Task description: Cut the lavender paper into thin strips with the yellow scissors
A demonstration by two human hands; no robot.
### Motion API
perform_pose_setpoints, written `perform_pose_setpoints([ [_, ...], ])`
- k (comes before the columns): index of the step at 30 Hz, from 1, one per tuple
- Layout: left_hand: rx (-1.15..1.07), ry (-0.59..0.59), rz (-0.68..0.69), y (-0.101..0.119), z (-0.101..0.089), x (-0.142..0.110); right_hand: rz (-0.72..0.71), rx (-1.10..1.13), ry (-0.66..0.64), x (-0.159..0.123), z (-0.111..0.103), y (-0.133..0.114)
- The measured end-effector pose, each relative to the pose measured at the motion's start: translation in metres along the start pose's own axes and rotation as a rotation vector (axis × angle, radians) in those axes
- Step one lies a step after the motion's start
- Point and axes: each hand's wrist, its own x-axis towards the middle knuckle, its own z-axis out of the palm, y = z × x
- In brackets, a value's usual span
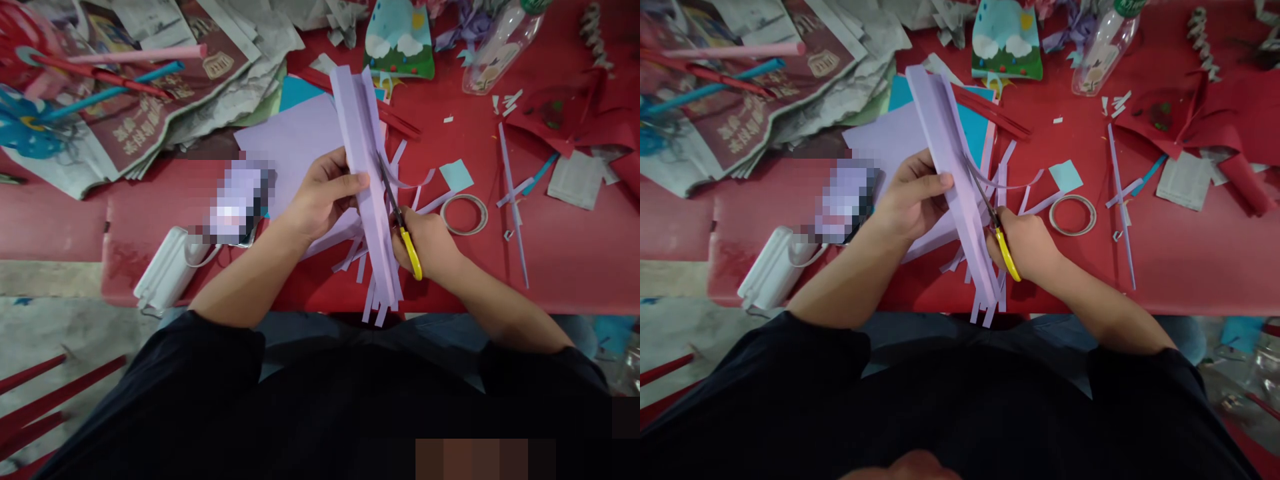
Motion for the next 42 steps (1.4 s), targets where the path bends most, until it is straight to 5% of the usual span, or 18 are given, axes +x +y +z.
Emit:
perform_pose_setpoints([
  [18,-0.049,-0.054,-0.044,0.003,0.001,0.001,-0.062,0.416,0.0,-0.003,-0.007,-0.001],
  [29,-0.062,-0.155,-0.096,0.001,-0.001,-0.001,-0.048,0.498,0.054,-0.003,-0.011,-0.004],
  [42,-0.029,-0.143,-0.166,-0.002,-0.004,0.0,-0.041,0.511,0.018,-0.005,-0.001,0.003],
])
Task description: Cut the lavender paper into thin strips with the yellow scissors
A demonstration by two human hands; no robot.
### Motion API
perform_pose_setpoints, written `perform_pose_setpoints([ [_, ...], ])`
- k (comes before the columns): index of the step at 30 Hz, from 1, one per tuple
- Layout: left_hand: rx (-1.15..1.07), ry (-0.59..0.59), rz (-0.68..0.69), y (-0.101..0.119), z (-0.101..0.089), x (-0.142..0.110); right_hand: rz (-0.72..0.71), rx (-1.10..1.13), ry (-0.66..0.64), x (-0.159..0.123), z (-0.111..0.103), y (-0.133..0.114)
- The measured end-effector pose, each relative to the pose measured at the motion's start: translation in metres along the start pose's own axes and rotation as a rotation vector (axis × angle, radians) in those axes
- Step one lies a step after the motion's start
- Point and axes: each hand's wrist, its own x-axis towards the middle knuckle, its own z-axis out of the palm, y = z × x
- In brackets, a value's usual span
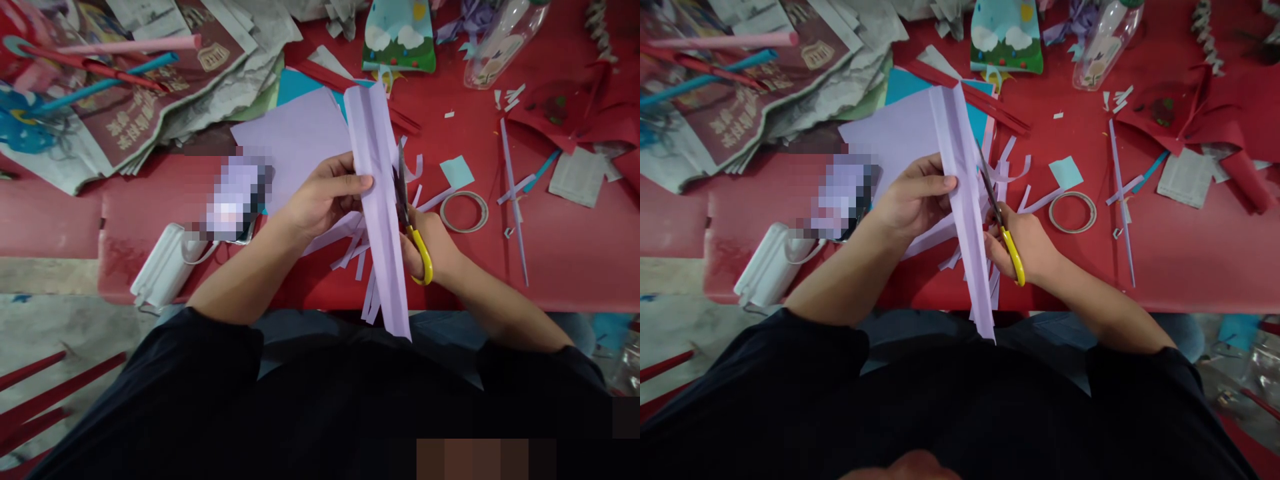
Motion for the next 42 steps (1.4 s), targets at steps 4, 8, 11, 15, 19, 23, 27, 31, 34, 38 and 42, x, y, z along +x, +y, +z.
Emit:
perform_pose_setpoints([
  [4,-0.016,0.034,0.018,0.0,-0.002,0.002,0.071,-0.049,-0.014,0.001,-0.003,-0.004],
  [8,-0.014,0.091,0.053,0.002,-0.002,0.003,-0.016,0.025,-0.023,0.001,-0.009,-0.003],
  [11,0.013,0.142,0.096,0.003,0.001,0.003,-0.075,0.061,-0.035,0.001,-0.011,0.002],
  [15,0.038,0.188,0.169,0.0,0.004,0.002,-0.082,0.075,-0.037,0.0,-0.011,0.003],
  [19,0.037,0.237,0.252,-0.002,0.004,0.001,-0.05,-0.06,-0.05,-0.003,-0.008,0.002],
  [23,0.089,0.19,0.246,-0.003,0.003,0.001,-0.028,-0.169,-0.032,-0.003,-0.007,0.003],
  [27,0.146,0.149,0.216,-0.005,0.009,-0.001,-0.011,-0.187,-0.03,-0.003,-0.008,0.003],
  [31,0.158,0.115,0.209,-0.006,0.017,-0.004,-0.038,-0.178,-0.015,-0.002,-0.009,0.001],
  [34,0.155,0.074,0.17,-0.006,0.021,-0.006,-0.048,-0.168,0.014,-0.001,-0.01,-0.001],
  [38,0.141,0.053,0.146,-0.007,0.024,-0.008,-0.049,-0.146,0.018,-0.001,-0.012,-0.003],
  [42,0.144,0.047,0.161,-0.009,0.024,-0.008,-0.044,-0.128,0.033,-0.002,-0.011,-0.004],
])
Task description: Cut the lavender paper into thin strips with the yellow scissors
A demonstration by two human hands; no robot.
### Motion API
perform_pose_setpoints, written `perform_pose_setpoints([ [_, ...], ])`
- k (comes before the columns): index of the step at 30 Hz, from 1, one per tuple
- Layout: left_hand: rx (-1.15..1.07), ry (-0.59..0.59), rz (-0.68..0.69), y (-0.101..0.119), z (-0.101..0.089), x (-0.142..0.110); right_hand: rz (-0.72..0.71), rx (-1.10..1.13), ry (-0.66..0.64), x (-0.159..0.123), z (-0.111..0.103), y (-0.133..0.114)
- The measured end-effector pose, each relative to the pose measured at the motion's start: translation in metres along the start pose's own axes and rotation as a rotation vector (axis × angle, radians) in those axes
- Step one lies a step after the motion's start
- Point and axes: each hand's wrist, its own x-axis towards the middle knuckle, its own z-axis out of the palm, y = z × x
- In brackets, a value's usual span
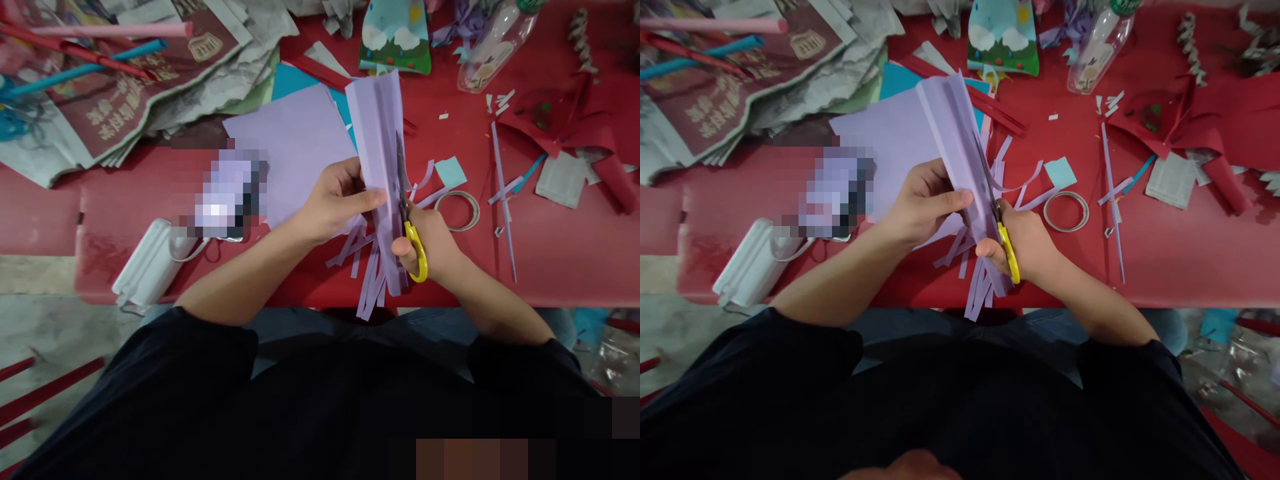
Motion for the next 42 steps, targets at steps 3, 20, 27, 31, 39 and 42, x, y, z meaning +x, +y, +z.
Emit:
perform_pose_setpoints([
  [3,0.015,-0.003,-0.005,-0.0012,-0.0003,-0.0006,0.026,0.019,0.032,-0.002,0.0015,-0.0019],
  [20,0.049,0.001,0.0,0.0002,0.0006,-0.0026,0.09,0.186,0.095,-0.0075,0.0032,-0.0071],
  [27,0.038,-0.022,0.031,0.0,-0.0001,-0.0011,0.07,0.19,0.128,-0.0073,0.0055,-0.0064],
  [31,0.024,-0.033,0.045,-0.0004,-0.0022,0.0003,0.04,0.21,0.156,-0.0076,0.0059,-0.0064],
  [39,0.019,-0.038,0.097,-0.0027,-0.0047,0.0027,0.075,0.112,0.143,-0.0058,0.0056,-0.0063],
  [42,0.022,-0.037,0.088,-0.0022,-0.0054,0.0033,0.078,0.075,0.137,-0.0049,0.0063,-0.006],
])
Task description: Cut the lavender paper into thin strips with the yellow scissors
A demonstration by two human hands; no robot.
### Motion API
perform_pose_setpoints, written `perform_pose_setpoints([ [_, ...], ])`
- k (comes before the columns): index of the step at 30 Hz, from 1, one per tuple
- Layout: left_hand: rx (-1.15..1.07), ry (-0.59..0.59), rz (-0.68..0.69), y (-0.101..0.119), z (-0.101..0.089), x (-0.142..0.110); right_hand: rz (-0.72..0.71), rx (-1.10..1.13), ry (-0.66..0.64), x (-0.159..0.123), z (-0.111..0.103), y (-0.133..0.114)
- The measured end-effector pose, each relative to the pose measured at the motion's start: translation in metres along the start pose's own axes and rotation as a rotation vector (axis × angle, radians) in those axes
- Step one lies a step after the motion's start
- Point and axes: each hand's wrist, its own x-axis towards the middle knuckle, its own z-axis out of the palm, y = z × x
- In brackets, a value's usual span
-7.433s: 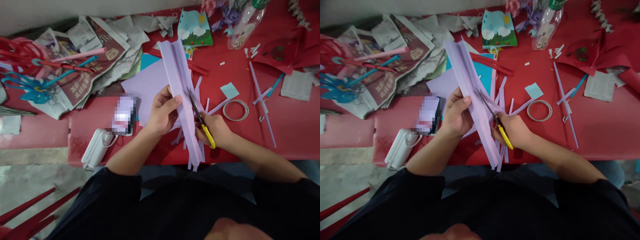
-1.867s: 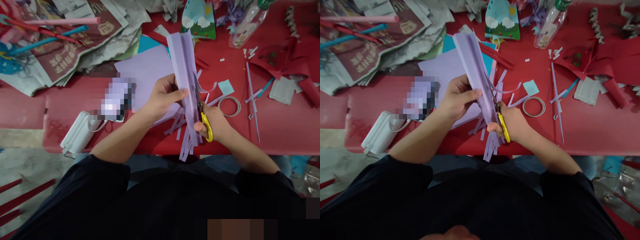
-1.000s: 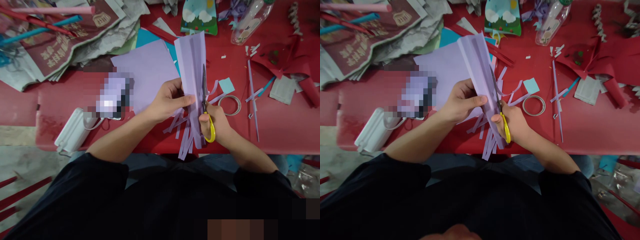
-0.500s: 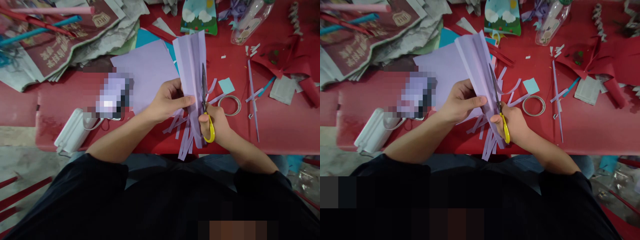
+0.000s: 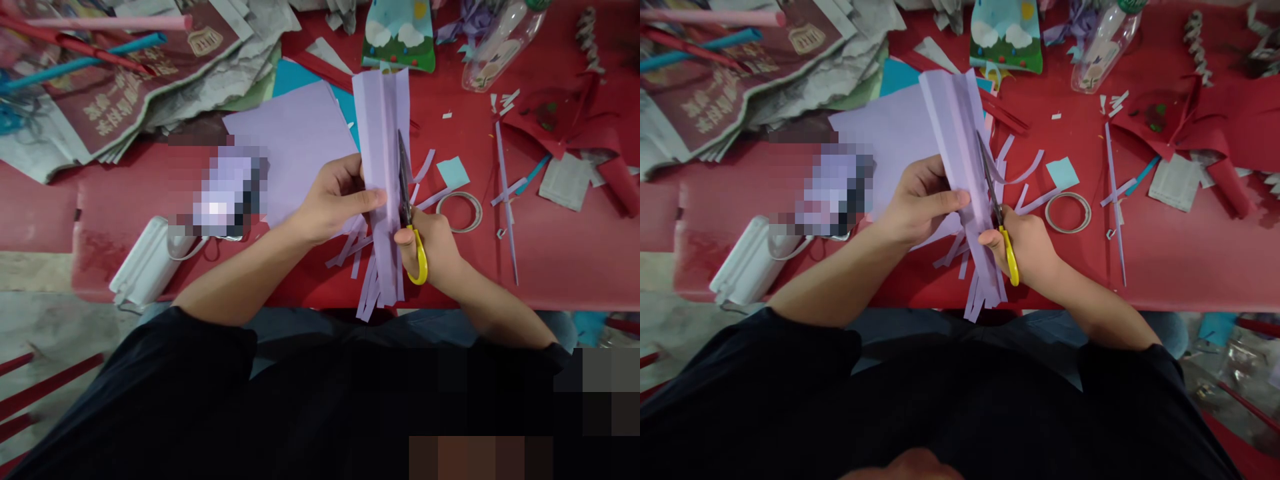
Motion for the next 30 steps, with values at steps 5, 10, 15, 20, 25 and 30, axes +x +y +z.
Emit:
perform_pose_setpoints([
  [5,-0.041,-0.032,-0.002,0.002,0.0,0.001,-0.043,0.009,-0.018,0.001,-0.002,0.001],
  [10,-0.024,-0.036,-0.037,0.003,0.001,0.0,-0.13,-0.017,-0.066,0.003,-0.004,0.004],
  [15,0.033,-0.053,-0.064,0.0,0.0,-0.002,-0.121,-0.002,-0.074,0.003,-0.003,0.007],
  [20,0.031,-0.085,-0.093,-0.002,0.002,-0.006,-0.162,0.015,-0.03,0.002,-0.003,0.006],
  [25,0.018,-0.104,-0.112,-0.003,0.005,-0.009,-0.148,0.02,-0.01,0.001,-0.004,0.004],
  [30,0.047,-0.1,-0.116,-0.005,0.004,-0.009,-0.084,0.074,-0.003,-0.001,-0.004,0.002],
])
